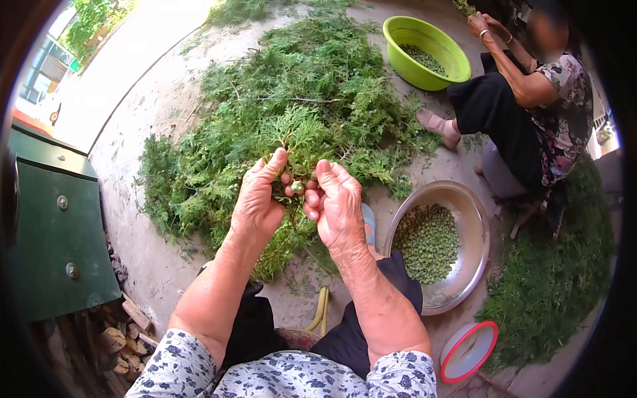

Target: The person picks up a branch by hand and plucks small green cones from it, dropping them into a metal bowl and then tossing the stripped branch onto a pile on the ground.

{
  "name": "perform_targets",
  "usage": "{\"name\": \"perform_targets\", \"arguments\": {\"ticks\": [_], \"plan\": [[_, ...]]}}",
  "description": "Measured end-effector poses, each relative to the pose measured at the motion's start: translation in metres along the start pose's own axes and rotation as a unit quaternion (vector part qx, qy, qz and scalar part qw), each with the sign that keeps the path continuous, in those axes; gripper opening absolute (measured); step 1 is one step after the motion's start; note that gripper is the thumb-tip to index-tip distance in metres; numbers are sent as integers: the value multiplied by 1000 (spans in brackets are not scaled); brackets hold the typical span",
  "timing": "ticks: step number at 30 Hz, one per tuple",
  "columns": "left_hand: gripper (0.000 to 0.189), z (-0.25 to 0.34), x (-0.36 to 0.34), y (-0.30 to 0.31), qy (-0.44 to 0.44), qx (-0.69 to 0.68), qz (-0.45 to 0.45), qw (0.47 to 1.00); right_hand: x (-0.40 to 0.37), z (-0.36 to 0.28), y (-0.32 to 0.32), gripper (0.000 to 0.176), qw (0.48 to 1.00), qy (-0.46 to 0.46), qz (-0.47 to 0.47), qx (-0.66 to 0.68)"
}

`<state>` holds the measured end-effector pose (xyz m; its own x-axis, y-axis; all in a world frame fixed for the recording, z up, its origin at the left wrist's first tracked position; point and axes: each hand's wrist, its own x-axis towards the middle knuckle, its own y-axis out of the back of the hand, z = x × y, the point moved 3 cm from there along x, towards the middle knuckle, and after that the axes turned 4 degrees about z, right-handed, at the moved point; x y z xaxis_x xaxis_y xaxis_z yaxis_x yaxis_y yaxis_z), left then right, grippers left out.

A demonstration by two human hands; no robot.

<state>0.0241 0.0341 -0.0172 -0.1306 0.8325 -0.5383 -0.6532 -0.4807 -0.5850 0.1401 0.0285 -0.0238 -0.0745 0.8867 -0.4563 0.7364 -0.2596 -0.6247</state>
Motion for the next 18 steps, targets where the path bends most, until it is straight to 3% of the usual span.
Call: {"name": "perform_targets", "arguments": {"ticks": [7, 9, 11, 13, 18], "plan": [[16, -6, 9, 7, 34, -27, -3, 999, 4, 3, 6, 26, 999, 8, 28, 16], [16, -5, 8, 11, 66, -115, -2, 991, 18, -7, 22, 29, 991, -2, -7, 133], [17, -1, 5, 9, 48, -74, 13, 996, 14, -17, 12, 29, 990, 2, -56, 127], [13, 0, 5, 8, 48, -102, 36, 993, 4, -24, -6, 25, 997, 26, 35, 68], [15, 1, 7, 7, 49, -94, 40, 994, 10, -21, 3, 22, 994, 64, -88, 16]]}}
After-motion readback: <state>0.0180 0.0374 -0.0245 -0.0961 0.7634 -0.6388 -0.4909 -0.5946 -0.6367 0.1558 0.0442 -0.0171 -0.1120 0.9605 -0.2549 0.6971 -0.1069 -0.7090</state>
